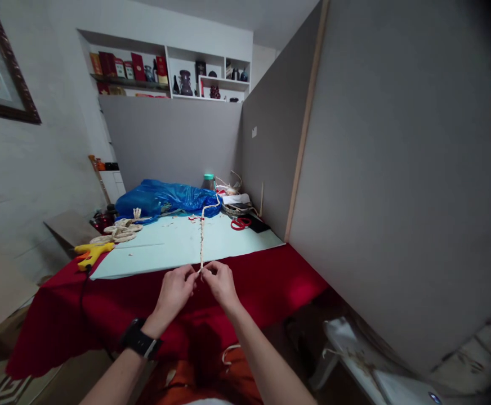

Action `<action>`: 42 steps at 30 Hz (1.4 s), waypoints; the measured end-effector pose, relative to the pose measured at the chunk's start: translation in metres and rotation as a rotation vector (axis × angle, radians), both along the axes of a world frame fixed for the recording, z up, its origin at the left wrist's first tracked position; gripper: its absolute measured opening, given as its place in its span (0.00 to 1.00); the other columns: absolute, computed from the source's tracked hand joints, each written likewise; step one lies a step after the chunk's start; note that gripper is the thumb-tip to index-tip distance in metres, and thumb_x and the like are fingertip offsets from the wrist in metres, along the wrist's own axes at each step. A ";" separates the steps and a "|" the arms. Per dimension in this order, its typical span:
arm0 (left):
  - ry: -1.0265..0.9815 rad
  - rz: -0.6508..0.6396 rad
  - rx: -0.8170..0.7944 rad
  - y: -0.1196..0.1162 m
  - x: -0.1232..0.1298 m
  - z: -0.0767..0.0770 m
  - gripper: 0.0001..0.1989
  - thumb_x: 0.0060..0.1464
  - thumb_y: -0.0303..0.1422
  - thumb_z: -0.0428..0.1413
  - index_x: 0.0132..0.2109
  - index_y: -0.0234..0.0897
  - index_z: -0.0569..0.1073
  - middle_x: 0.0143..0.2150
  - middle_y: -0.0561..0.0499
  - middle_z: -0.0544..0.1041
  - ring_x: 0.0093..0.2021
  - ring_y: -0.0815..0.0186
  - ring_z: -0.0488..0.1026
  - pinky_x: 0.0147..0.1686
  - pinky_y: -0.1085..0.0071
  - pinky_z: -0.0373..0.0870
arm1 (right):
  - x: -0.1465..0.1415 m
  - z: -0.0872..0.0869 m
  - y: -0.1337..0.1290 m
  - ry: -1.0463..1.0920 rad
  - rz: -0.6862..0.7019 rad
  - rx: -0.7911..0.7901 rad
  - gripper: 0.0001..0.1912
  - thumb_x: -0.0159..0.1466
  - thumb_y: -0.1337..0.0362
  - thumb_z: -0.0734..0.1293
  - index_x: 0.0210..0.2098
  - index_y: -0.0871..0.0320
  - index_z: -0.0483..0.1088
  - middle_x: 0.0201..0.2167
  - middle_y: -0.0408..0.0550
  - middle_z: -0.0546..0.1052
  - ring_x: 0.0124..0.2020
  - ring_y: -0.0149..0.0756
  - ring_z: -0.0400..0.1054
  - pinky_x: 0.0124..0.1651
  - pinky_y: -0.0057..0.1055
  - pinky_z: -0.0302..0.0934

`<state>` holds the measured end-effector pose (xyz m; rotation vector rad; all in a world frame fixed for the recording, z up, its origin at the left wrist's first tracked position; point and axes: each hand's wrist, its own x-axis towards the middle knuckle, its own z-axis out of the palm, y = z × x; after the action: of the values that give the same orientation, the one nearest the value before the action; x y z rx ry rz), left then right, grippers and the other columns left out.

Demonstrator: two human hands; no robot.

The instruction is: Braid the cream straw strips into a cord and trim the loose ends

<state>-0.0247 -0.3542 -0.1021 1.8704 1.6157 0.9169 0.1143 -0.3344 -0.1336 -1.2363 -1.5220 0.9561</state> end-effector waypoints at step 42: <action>-0.331 0.092 -0.208 0.017 0.011 -0.024 0.18 0.62 0.37 0.59 0.56 0.36 0.73 0.57 0.44 0.75 0.49 0.56 0.76 0.46 0.55 0.77 | 0.003 0.017 -0.027 -0.644 -0.097 0.276 0.12 0.70 0.59 0.66 0.50 0.59 0.72 0.49 0.51 0.76 0.46 0.39 0.73 0.50 0.43 0.70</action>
<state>-0.0136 -0.3377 -0.1265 1.4302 1.5355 0.9952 0.1171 -0.3619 -0.1166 -1.4716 -1.9791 0.2640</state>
